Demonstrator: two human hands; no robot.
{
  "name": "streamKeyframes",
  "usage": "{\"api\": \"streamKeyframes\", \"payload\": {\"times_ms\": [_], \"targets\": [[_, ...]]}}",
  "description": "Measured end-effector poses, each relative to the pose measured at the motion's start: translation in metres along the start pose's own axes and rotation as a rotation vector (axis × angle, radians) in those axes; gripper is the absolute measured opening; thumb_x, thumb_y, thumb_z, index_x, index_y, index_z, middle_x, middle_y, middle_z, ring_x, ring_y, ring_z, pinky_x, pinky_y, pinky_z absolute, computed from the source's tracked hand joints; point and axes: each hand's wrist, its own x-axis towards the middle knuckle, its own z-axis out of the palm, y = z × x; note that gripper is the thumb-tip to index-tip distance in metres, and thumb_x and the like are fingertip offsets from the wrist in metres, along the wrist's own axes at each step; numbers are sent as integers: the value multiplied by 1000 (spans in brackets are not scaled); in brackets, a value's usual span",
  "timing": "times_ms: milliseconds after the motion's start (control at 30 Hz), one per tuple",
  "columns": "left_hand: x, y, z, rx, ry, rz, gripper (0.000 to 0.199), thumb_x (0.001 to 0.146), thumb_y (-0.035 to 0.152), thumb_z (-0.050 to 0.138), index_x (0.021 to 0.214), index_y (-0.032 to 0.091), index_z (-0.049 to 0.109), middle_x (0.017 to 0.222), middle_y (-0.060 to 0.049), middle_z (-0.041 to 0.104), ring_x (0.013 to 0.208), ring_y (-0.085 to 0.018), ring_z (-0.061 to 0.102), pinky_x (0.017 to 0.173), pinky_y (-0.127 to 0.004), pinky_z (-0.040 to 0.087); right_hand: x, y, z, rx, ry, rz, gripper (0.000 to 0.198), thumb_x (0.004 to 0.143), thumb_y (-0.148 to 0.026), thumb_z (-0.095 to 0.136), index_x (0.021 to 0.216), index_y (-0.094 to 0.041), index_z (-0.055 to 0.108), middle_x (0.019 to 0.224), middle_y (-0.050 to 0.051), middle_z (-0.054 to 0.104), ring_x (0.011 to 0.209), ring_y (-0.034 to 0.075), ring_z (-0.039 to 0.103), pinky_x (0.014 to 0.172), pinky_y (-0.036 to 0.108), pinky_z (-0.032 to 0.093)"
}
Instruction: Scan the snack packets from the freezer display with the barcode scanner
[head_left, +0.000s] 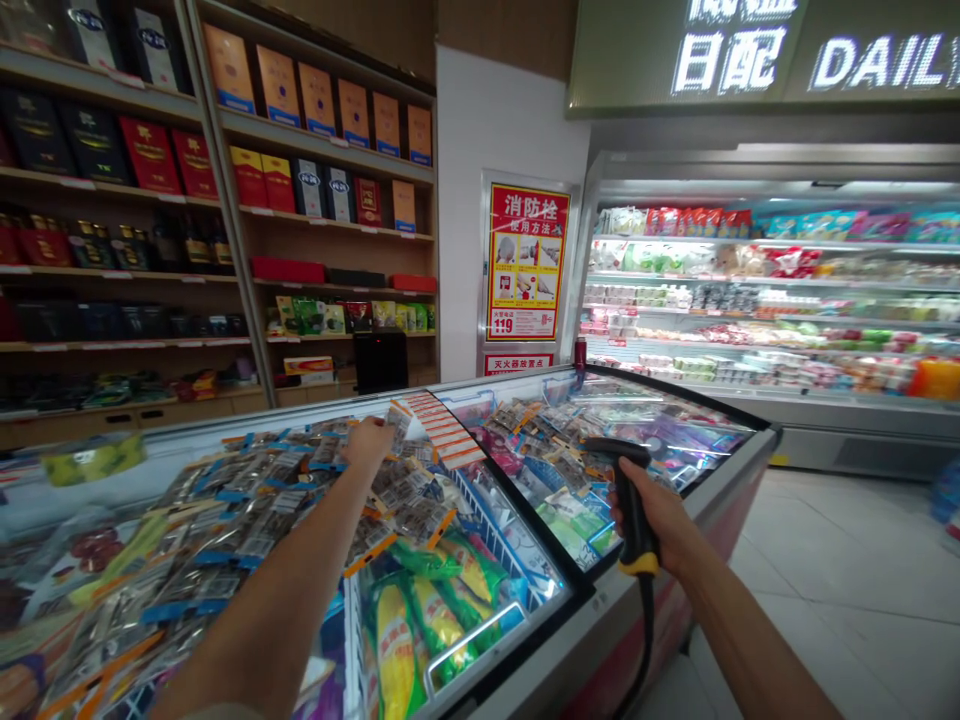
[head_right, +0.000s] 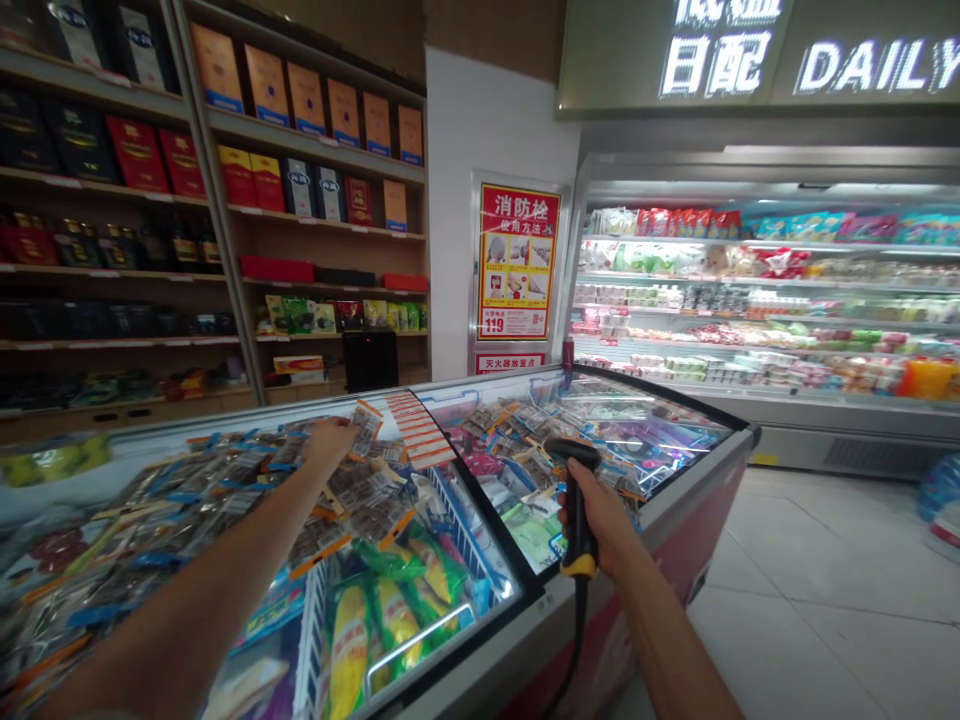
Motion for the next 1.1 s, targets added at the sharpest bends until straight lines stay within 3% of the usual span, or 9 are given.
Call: {"api": "streamKeyframes", "payload": {"times_ms": [200, 300, 367, 433, 600, 733, 833, 967, 1100], "targets": [[-2, -17, -22, 242, 114, -58, 33, 67, 32, 49, 96, 16, 57, 102, -15, 58, 98, -33, 49, 81, -49, 32, 9, 3, -11, 32, -1, -11, 24, 70, -40, 56, 70, -17, 50, 46, -4, 50, 35, 7, 46, 31, 18, 37], [-9, -8, -18, 291, 253, 1, 37, 68, 31, 48, 101, 15, 54, 108, -16, 54, 104, -32, 44, 81, -47, 34, 9, 4, -14, 32, 25, 0, 24, 71, -40, 54, 69, -17, 50, 45, -4, 50, 34, 8, 46, 31, 19, 37], [-19, 10, -7, 283, 267, 88, 39, 69, 29, 47, 106, 18, 52, 111, -14, 52, 105, -30, 42, 83, -45, 34, 9, 5, -17, 33, 32, 3, 23, 72, -40, 54, 70, -17, 50, 45, -3, 50, 34, 8, 46, 31, 19, 37], [-36, 35, 12, 243, 197, 173, 40, 69, 29, 47, 108, 21, 51, 112, -11, 52, 105, -29, 43, 83, -44, 34, 9, 5, -19, 43, 28, -4, 22, 73, -38, 53, 70, -17, 50, 45, -3, 50, 34, 8, 46, 31, 18, 37], [-103, 102, 84, 103, -241, 295, 36, 70, 34, 48, 103, 21, 53, 109, -8, 56, 104, -27, 47, 80, -37, 38, 4, 0, -30, 45, 74, -1, 22, 73, -39, 52, 71, -17, 50, 45, -4, 50, 34, 8, 45, 31, 19, 37], [-155, 128, 138, 27, -543, 245, 43, 68, 40, 52, 104, 19, 50, 107, -10, 58, 97, -25, 53, 76, -32, 41, 0, -3, -43, 64, 90, 14, 24, 71, -41, 55, 73, -17, 51, 46, -4, 50, 34, 7, 45, 30, 18, 37], [-180, 136, 165, 22, -556, 207, 53, 66, 42, 54, 111, 16, 44, 108, -13, 57, 100, -26, 52, 79, -35, 39, -3, -3, -49, 71, 85, 8, 26, 69, -42, 56, 72, -18, 50, 47, -5, 49, 35, 7, 45, 31, 18, 37], [-192, 140, 182, 56, -438, 221, 64, 65, 34, 58, 121, 15, 32, 103, -14, 59, 100, -26, 52, 84, -38, 35, -7, 0, -49, 49, 88, 17, 27, 69, -44, 56, 73, -18, 50, 47, -5, 49, 35, 7, 45, 32, 18, 37], [-180, 132, 180, 9, -434, 241, 51, 73, 18, 45, 122, 17, 30, 97, -12, 62, 92, -23, 57, 76, -34, 39, -10, 3, -43, 34, 72, 38, 28, 69, -44, 55, 75, -17, 52, 47, -4, 50, 34, 7, 45, 31, 18, 36]]}}
